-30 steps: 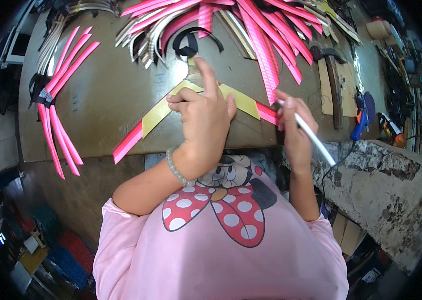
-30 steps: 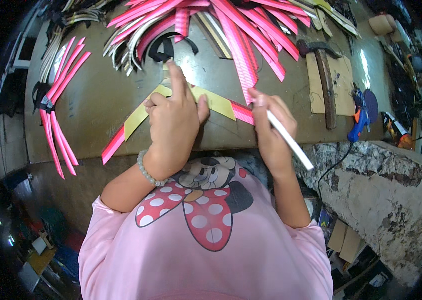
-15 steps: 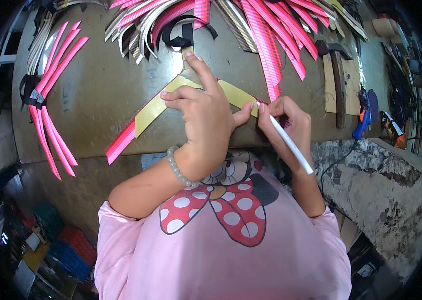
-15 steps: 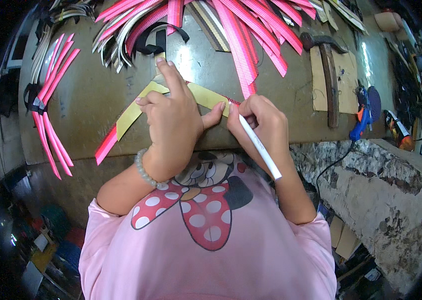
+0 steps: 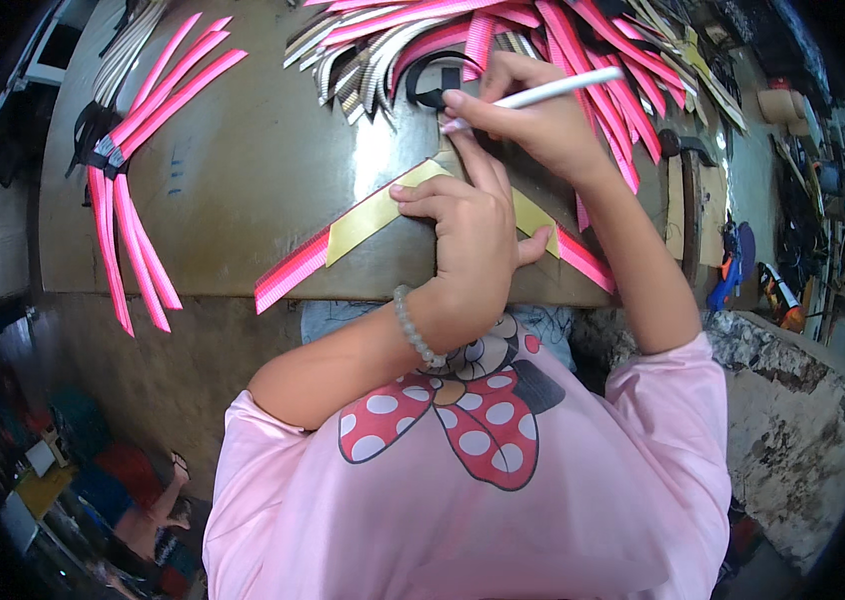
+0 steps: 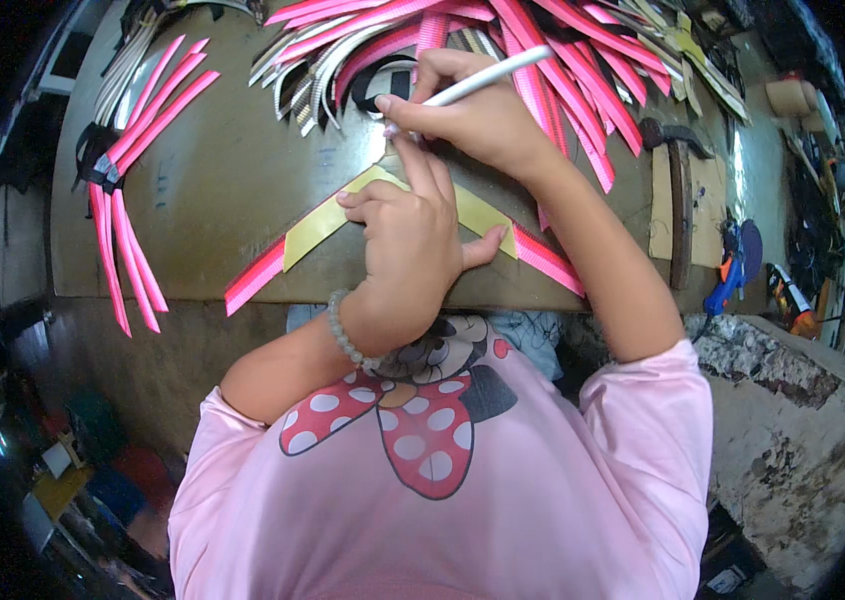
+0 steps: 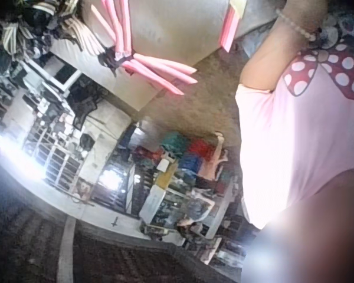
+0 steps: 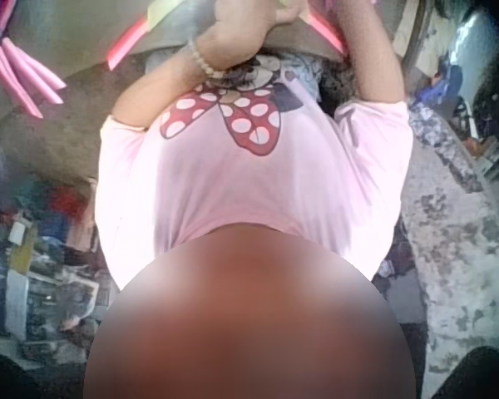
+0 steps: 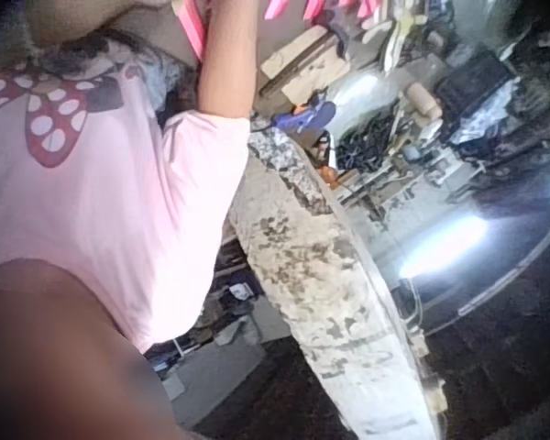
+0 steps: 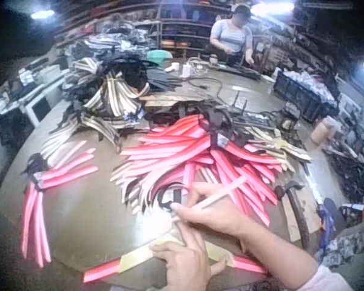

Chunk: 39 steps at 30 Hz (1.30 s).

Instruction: The person assembles pink and black ribbons into a star-shaped fixture using a yellow cardboard template and a white marker. They repeatedly position the template over the ribbons, mark alignment points, and adjust the ribbons to form a consistent pattern.

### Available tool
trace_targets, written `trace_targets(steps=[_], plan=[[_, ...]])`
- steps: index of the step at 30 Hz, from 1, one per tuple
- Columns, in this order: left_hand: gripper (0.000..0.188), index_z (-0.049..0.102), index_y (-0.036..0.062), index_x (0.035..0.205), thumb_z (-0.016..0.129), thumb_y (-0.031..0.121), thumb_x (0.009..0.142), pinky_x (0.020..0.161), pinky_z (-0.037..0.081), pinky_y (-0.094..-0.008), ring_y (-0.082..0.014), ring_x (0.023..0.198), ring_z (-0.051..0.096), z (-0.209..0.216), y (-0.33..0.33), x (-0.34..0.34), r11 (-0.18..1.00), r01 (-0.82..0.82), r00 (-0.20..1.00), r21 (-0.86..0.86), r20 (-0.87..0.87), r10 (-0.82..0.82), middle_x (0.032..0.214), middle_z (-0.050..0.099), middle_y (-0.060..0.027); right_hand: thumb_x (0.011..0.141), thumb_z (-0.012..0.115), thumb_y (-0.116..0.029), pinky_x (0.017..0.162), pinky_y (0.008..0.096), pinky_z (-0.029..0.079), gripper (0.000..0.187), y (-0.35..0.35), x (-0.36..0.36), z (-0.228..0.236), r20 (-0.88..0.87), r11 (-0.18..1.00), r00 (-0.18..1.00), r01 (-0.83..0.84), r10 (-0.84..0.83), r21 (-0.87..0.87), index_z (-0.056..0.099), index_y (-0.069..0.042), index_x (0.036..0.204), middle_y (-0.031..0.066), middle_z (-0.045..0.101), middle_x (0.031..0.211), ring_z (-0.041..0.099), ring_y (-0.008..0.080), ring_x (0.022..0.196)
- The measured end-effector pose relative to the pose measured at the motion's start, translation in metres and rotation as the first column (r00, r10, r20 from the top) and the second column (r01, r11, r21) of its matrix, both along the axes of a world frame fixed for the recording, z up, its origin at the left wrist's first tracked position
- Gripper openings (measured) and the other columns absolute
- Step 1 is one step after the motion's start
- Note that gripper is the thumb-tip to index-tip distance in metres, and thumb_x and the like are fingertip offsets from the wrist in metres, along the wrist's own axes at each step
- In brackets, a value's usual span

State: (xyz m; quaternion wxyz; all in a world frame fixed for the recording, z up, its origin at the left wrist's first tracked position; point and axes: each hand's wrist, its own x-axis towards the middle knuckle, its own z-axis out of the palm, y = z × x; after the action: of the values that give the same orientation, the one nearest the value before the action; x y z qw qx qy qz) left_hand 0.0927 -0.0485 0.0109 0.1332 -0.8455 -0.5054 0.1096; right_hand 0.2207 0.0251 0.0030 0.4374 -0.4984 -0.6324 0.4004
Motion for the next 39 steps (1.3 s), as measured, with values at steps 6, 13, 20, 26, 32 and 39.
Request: trace_targets(steps=[6, 13, 20, 26, 32, 39], plan=[[0.11, 0.051, -0.0045, 0.137, 0.043, 0.087, 0.078, 0.07, 0.059, -0.051, -0.0457, 0.079, 0.068, -0.001, 0.0, 0.0, 0.999, -0.012, 1.0, -0.03, -0.007, 0.012, 0.149, 0.042, -0.0285, 0.082, 0.078, -0.022, 0.052, 0.0261, 0.037, 0.033, 0.029, 0.003, -0.008, 0.204, 0.996, 0.979, -0.041, 0.024, 0.083, 0.056, -0.004, 0.067, 0.001, 0.057, 0.061, 0.049, 0.0049, 0.058], [0.109, 0.052, -0.0003, 0.139, 0.038, 0.089, 0.078, 0.065, 0.059, -0.0538, -0.0508, 0.082, 0.068, -0.003, 0.001, 0.002, 1.0, 0.0, 0.998, -0.02, -0.066, -0.001, 0.148, 0.044, -0.0286, 0.084, 0.078, -0.018, 0.058, 0.0288, 0.038, 0.036, 0.034, 0.013, -0.006, 0.259, 0.994, 0.961, -0.091, 0.101, -0.052, 0.052, -0.004, 0.063, 0.0014, 0.053, 0.065, 0.049, 0.0091, 0.065], [0.111, 0.053, -0.007, 0.134, 0.045, 0.088, 0.076, 0.067, 0.059, -0.0482, -0.0464, 0.079, 0.068, -0.001, 0.0, 0.0, 1.0, -0.001, 1.0, 0.003, -0.016, 0.001, 0.148, 0.044, -0.0277, 0.079, 0.076, -0.016, 0.054, 0.0263, 0.042, 0.028, 0.039, 0.009, -0.003, 0.201, 0.99, 0.97, -0.127, 0.137, -0.058, 0.053, -0.004, 0.069, 0.0022, 0.06, 0.067, 0.052, 0.0072, 0.058], [0.11, 0.057, -0.0071, 0.131, 0.05, 0.087, 0.074, 0.071, 0.06, -0.0492, -0.0476, 0.081, 0.068, -0.004, -0.003, -0.005, 0.997, 0.006, 0.997, 0.072, 0.078, -0.011, 0.138, 0.051, -0.0248, 0.092, 0.074, -0.035, 0.065, 0.0239, 0.05, 0.035, 0.011, -0.008, -0.001, -0.084, 0.968, 0.996, -0.049, 0.029, -0.245, 0.063, -0.003, 0.086, 0.003, 0.067, 0.077, 0.062, 0.0087, 0.071], [0.089, 0.058, -0.004, 0.131, 0.059, 0.071, 0.083, 0.087, 0.057, -0.0424, -0.0445, 0.105, 0.064, -0.019, -0.014, -0.046, 0.985, 0.071, 0.867, 0.16, 0.479, -0.14, 0.134, 0.056, -0.024, 0.096, 0.068, -0.036, 0.066, 0.0236, 0.044, 0.034, 0.003, -0.01, -0.005, 0.031, 0.981, 0.999, 0.016, -0.01, -0.193, 0.063, -0.004, 0.084, 0.0011, 0.062, 0.076, 0.056, 0.0072, 0.072], [0.04, 0.065, 0.0011, 0.121, 0.071, 0.022, 0.087, 0.091, 0.051, -0.0408, -0.0344, 0.11, 0.061, -0.019, -0.012, -0.118, 0.981, 0.134, 0.551, 0.143, 0.812, -0.194, 0.123, 0.063, -0.0167, 0.097, 0.067, -0.036, 0.064, 0.0231, 0.041, 0.036, 0.0, -0.01, -0.009, 0.016, 0.983, 0.999, 0.041, -0.038, -0.179, 0.06, -0.005, 0.081, -0.0009, 0.059, 0.072, 0.053, 0.0063, 0.069]])
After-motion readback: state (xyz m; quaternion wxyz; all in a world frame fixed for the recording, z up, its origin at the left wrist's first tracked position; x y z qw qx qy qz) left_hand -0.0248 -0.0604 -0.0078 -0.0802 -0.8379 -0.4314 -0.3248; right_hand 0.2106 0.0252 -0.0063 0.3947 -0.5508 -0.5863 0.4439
